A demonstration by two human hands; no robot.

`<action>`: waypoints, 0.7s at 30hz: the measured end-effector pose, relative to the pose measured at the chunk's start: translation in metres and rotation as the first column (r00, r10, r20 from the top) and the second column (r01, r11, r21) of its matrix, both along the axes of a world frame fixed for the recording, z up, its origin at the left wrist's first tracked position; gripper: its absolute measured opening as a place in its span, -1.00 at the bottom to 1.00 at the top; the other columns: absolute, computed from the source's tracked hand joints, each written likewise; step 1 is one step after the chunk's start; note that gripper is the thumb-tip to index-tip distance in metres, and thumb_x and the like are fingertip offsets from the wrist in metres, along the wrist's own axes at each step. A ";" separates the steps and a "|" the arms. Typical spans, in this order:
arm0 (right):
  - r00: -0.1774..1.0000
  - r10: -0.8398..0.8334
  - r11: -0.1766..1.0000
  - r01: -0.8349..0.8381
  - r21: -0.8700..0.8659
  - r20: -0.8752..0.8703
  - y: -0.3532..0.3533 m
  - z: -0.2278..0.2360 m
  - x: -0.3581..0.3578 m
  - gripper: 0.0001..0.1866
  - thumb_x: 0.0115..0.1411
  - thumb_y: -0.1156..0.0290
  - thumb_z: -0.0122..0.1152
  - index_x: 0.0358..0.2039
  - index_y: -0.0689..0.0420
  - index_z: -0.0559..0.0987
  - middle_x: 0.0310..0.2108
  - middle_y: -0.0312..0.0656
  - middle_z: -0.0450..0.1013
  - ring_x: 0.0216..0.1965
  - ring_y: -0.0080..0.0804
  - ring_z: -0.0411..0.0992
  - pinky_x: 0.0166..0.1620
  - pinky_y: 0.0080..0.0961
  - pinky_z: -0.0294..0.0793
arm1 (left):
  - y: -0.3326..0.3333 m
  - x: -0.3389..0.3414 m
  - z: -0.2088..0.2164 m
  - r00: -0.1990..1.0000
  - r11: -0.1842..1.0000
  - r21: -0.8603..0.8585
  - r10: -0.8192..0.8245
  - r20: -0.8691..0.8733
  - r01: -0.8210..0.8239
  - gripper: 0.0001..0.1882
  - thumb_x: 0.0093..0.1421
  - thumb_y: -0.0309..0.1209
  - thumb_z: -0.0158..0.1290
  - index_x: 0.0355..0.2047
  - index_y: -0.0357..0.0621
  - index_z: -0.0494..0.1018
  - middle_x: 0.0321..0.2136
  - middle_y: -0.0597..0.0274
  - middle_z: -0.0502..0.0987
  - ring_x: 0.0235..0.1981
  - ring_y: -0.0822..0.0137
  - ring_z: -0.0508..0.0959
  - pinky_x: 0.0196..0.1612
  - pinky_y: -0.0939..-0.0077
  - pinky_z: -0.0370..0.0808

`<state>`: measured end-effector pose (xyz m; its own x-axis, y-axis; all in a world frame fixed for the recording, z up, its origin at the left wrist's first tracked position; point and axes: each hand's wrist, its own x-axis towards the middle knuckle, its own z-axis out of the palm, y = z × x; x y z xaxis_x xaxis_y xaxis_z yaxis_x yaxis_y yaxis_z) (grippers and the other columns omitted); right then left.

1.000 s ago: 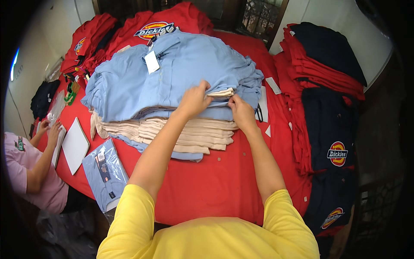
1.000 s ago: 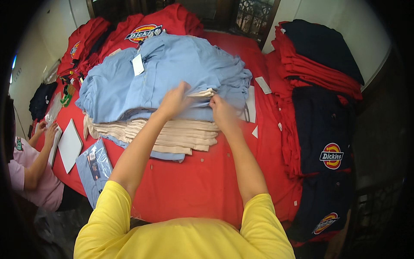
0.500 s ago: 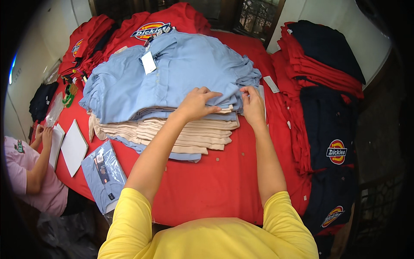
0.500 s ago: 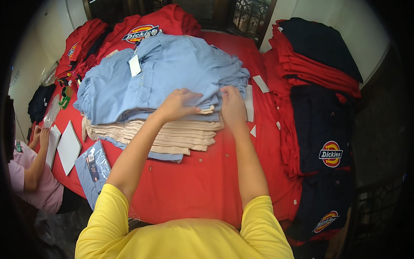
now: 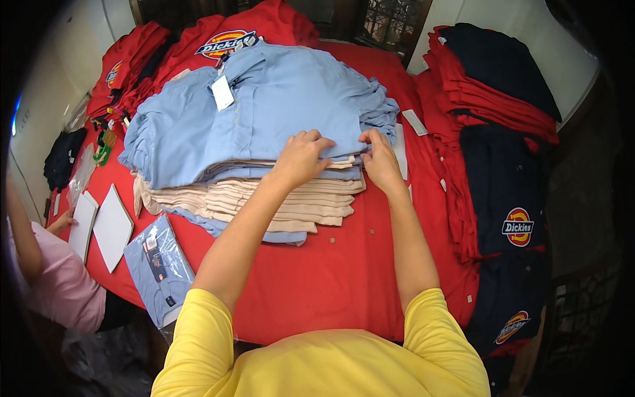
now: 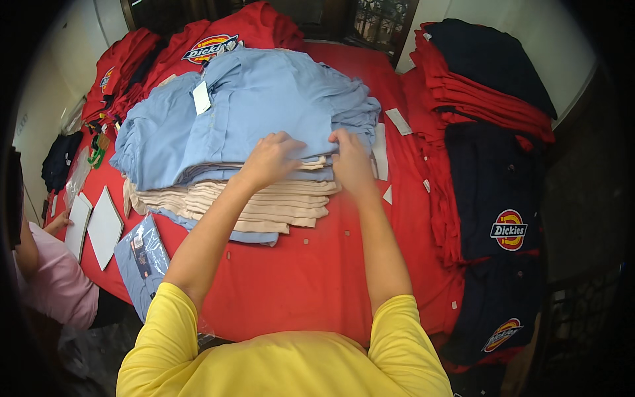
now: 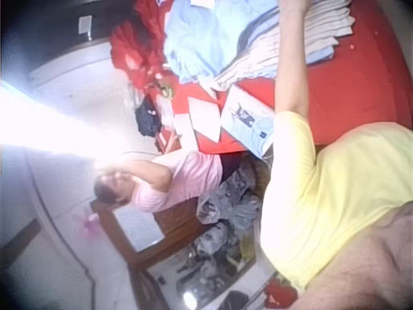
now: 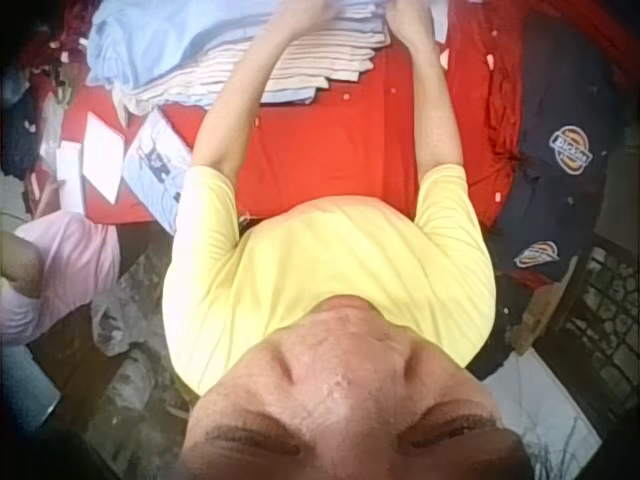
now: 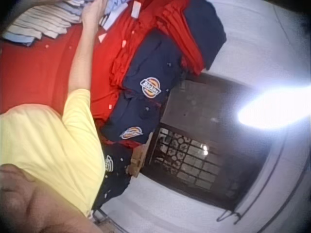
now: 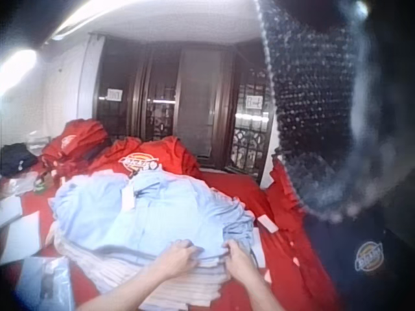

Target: The person packs a blue shirt into a plastic sleeve, seals the sleeve, and then begins folding a tan shirt on a red workspace.

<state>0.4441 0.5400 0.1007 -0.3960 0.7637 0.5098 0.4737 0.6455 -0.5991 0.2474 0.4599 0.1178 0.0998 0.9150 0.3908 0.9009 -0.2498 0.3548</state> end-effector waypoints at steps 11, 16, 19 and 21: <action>1.000 -0.005 0.998 0.006 0.066 -0.016 0.008 0.001 0.012 -0.88 0.14 0.63 0.12 -0.28 0.24 0.48 -0.34 -0.07 0.51 -0.41 -0.23 0.48 -0.29 -0.38 0.43 | -0.003 -0.023 0.012 0.941 0.957 0.120 0.283 -0.187 -0.264 -0.66 0.09 -0.25 0.18 -0.13 -0.05 0.54 -0.28 0.14 0.50 -0.22 0.08 0.51 -0.14 0.19 0.41; 1.000 0.000 0.998 -0.002 0.057 0.029 0.009 -0.001 0.012 -0.85 0.12 0.64 0.15 -0.27 0.21 0.48 -0.32 -0.08 0.49 -0.36 -0.22 0.48 -0.28 -0.37 0.43 | -0.013 -0.062 -0.011 0.872 0.848 0.328 0.475 -0.123 -0.416 -0.73 0.12 -0.31 0.15 -0.16 -0.05 0.54 -0.28 0.16 0.50 -0.22 0.13 0.51 -0.13 0.20 0.31; 0.998 0.049 0.996 -0.051 0.075 0.029 -0.001 0.003 0.006 -0.81 0.10 0.65 0.17 -0.24 0.17 0.50 -0.28 -0.10 0.45 -0.30 -0.21 0.47 -0.24 -0.36 0.44 | -0.013 -0.067 -0.022 0.898 0.864 0.292 0.438 -0.033 -0.410 -0.75 0.12 -0.33 0.14 -0.17 -0.04 0.54 -0.27 0.15 0.50 -0.23 0.14 0.50 -0.14 0.21 0.30; 0.995 0.032 0.997 -0.039 0.068 0.099 -0.004 0.007 0.004 -0.78 0.09 0.65 0.18 -0.23 0.14 0.50 -0.26 -0.12 0.42 -0.28 -0.20 0.46 -0.22 -0.35 0.45 | -0.012 -0.066 -0.020 0.903 0.872 0.265 0.429 -0.008 -0.412 -0.76 0.12 -0.34 0.14 -0.18 -0.03 0.55 -0.28 0.16 0.51 -0.25 0.14 0.50 -0.15 0.21 0.31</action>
<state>0.4479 0.5355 0.1077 -0.4728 0.7122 0.5189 0.5039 0.7016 -0.5039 0.1818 0.4477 0.0977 -0.2397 0.7484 0.6184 0.9595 0.0854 0.2686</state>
